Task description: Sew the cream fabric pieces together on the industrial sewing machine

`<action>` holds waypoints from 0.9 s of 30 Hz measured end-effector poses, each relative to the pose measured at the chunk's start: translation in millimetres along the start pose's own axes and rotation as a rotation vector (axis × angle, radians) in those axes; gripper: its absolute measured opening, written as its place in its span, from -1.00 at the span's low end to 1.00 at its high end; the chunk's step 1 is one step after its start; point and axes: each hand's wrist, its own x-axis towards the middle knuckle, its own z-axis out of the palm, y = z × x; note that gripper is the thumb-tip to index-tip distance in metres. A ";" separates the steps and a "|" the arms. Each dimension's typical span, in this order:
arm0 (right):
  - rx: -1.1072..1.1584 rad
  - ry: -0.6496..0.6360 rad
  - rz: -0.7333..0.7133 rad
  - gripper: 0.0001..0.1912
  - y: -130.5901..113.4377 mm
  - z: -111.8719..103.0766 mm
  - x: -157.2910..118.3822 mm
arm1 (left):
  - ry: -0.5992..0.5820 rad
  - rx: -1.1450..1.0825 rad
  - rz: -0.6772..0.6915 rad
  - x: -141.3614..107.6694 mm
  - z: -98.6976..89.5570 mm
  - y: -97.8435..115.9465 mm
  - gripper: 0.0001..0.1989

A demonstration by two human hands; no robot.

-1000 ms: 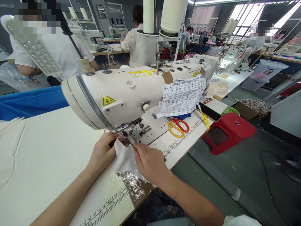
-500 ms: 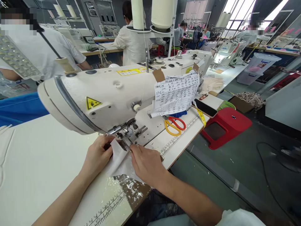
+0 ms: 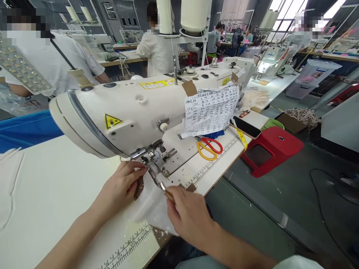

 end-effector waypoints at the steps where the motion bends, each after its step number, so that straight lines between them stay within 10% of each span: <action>1: 0.066 0.013 -0.009 -0.80 1.9 -1.9 -13.4 | -0.009 0.027 0.001 -0.5 -0.5 4.1 -0.60; 7: 0.195 0.019 -0.004 -0.82 14.3 -9.0 -56.0 | -0.009 0.279 -0.052 -0.8 8.7 37.7 -0.63; 27: 0.088 -0.012 -0.049 -0.78 21.5 -19.8 -39.3 | 0.073 0.368 0.022 -15.3 18.7 47.2 -0.53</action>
